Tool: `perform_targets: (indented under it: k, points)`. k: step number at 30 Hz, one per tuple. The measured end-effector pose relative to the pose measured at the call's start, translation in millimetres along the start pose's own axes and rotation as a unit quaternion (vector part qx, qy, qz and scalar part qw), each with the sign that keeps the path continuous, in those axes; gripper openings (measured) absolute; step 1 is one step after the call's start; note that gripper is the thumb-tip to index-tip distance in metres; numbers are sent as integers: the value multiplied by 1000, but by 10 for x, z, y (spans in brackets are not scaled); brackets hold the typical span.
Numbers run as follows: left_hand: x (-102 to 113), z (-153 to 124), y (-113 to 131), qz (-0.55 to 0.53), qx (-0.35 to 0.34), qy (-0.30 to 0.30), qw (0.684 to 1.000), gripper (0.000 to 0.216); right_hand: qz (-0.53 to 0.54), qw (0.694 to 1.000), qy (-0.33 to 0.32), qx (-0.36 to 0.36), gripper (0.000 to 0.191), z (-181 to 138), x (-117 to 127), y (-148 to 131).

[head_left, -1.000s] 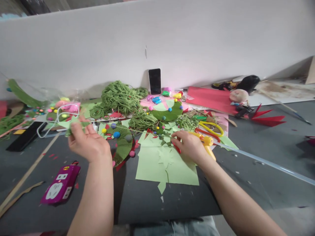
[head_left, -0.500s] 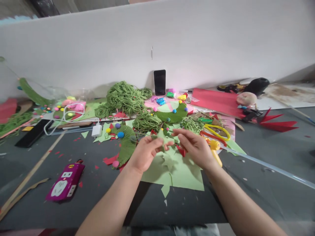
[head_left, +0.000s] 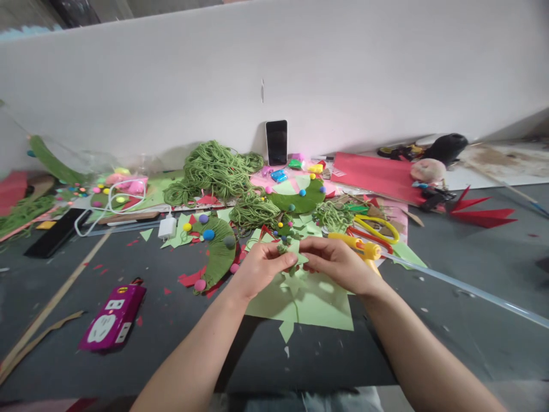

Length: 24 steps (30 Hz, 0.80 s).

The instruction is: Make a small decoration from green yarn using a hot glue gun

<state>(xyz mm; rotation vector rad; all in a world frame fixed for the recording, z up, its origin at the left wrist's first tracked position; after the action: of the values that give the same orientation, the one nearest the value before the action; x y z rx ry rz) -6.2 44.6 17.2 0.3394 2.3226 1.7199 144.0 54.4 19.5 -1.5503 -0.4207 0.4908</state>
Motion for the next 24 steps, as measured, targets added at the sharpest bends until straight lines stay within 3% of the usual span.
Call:
perform_targets:
  k: [4,8,12,16,24]
  points:
    - [42,31,-22,28,3,2,1000,26,-52,998,28,12,14,9,47,8]
    - [30,53,-76,22,32,-39,998,30,-129,989,55,54,9,14,58,-53]
    - [8,62,-111,15,43,-59,997,33,-109,991,62,36,13,20,54,-33]
    - [28,92,-137,51,28,-35,998,34,-80,993,80,16,22,21,82,9]
    - [55,127,-252,183,-17,11,983,34,-121,989,79,2,24,28,135,24]
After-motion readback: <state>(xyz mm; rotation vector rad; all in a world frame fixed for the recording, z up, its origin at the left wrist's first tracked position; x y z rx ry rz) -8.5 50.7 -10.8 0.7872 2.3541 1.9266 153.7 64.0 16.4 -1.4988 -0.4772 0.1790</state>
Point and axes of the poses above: each hand's wrist, its own z-axis towards the middle knuckle, its own x-axis out of the back of the hand, y = z × x, the point moved 4 cm from there along z, towards the middle knuckle, and after that the axes turned 5 degrees about z, right-handed, at the moved point
